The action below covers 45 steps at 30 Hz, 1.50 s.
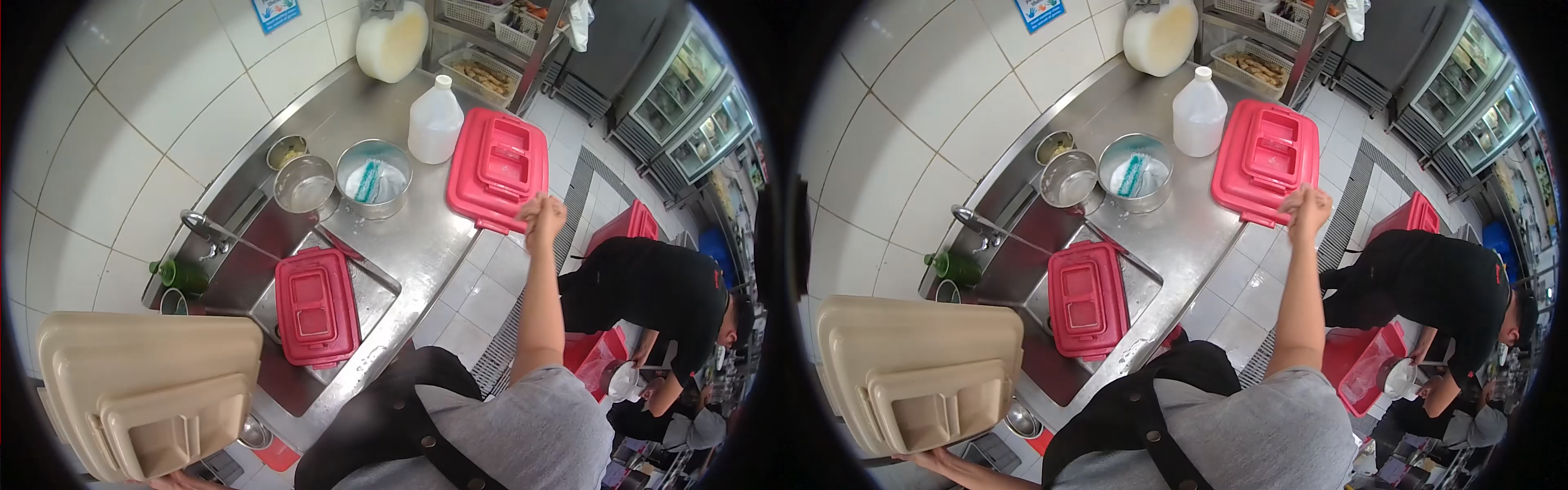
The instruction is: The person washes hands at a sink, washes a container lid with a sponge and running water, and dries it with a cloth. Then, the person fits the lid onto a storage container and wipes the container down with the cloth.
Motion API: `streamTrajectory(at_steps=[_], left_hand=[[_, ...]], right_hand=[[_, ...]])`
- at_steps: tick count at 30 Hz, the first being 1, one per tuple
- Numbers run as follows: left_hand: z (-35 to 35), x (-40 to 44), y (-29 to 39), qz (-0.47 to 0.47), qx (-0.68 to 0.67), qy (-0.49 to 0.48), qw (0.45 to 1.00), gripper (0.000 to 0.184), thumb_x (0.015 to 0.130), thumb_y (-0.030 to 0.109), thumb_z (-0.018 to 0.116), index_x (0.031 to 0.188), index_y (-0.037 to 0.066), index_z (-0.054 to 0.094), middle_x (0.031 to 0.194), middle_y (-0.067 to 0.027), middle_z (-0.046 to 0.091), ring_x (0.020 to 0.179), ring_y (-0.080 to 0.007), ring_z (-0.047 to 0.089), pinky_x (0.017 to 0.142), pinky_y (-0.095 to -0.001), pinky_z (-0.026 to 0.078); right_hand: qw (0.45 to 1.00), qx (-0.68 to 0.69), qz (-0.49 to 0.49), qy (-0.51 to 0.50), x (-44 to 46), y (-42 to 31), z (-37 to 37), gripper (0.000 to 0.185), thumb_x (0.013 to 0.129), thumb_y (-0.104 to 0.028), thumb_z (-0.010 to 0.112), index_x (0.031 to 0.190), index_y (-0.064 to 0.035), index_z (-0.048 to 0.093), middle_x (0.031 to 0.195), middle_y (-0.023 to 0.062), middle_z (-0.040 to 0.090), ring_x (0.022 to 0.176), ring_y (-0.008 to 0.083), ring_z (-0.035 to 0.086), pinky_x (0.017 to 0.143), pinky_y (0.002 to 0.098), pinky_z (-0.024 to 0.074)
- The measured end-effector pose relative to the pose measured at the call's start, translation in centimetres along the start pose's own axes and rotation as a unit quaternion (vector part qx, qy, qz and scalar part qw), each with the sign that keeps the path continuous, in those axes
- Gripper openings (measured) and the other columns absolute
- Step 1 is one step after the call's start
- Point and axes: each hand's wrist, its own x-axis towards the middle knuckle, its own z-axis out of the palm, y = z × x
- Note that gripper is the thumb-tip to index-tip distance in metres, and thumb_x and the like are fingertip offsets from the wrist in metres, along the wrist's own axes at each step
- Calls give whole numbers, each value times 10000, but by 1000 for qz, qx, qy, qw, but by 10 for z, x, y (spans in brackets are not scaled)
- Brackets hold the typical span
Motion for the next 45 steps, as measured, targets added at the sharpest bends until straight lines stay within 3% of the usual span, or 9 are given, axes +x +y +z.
streamTrajectory(at_steps=[3, 6, 8, 12, 19, 25, 31, 38, 45], left_hand=[[14, 11, 5, 22, 21, 10, 999, 788, 921, 660, 410, 1485, 119, 315, 1510, -130, 337, 1366, -342, 342, 1131, -532, 305], [21, 22, 4, 45, 47, 29, 997, 807, 915, 681, 397, 1487, 117, 311, 1516, -129, 327, 1373, -341, 329, 1142, -523, 288], [21, 31, -2, 57, 67, 16, 996, 872, 883, 701, 441, 1493, 97, 287, 1529, -129, 296, 1377, -332, 320, 1143, -500, 291], [11, 46, -5, 77, 109, 18, 991, 945, 855, 712, 493, 1505, 75, 240, 1550, -131, 240, 1391, -316, 289, 1148, -463, 274], [30, 31, 11, 112, 102, 80, 985, 816, 924, 635, 455, 1489, 74, 280, 1536, -128, 282, 1393, -306, 291, 1163, -464, 254], [-11, 58, 17, 106, 127, 50, 985, 850, 895, 679, 460, 1484, 91, 285, 1511, -118, 318, 1362, -310, 336, 1121, -462, 331], [-37, 60, 26, 128, 85, 70, 986, 803, 905, 654, 469, 1473, 106, 322, 1499, -101, 351, 1342, -295, 374, 1117, -454, 341], [-90, 85, 36, 130, 14, 75, 989, 858, 837, 685, 556, 1452, 117, 367, 1492, -76, 369, 1340, -290, 366, 1120, -454, 336], [-148, 104, 54, 130, -46, 83, 987, 829, 817, 638, 624, 1438, 142, 387, 1478, -73, 391, 1328, -285, 391, 1113, -470, 360]], right_hand=[[991, -129, -5, -42, 64, -8, 6, 388, 897, -44, 552, 1248, 66, 427, 580, 142, 559, 378, 188, 523, 356, 303, 403], [904, -414, -13, -101, 123, 5, 39, 517, 850, -17, 571, 1333, 50, 402, 786, 233, 644, 543, 267, 641, 492, 369, 502], [709, -661, -216, -112, 149, 39, 55, 649, 780, 16, 612, 1387, 33, 383, 1196, 235, 604, 939, 320, 677, 778, 414, 548], [591, -765, -95, -238, 186, 81, 55, 820, 777, -110, 675, 1482, -57, 259, 1444, 185, 417, 1290, 331, 468, 1026, 410, 452], [552, -809, -60, -191, 143, 68, 57, 495, 736, -120, 736, 1181, -56, 530, 1304, 147, 544, 1099, 370, 597, 890, 453, 513], [572, -756, -171, -269, 94, 23, 7, 166, 849, -201, 555, 895, -58, 627, 902, 211, 658, 865, 404, 632, 723, 500, 496], [651, -679, -224, -255, -21, -76, -6, 371, 793, -81, 617, 1152, 6, 654, 967, 241, 655, 910, 387, 645, 820, 429, 504], [719, -536, -311, -314, -160, -150, 87, 398, 761, 8, 626, 1158, 31, 635, 910, 208, 642, 863, 358, 649, 786, 376, 497], [625, -433, -340, -553, -295, -98, 212, 372, 789, -71, 595, 1157, -63, 649, 827, 170, 622, 720, 359, 635, 646, 428, 519]])
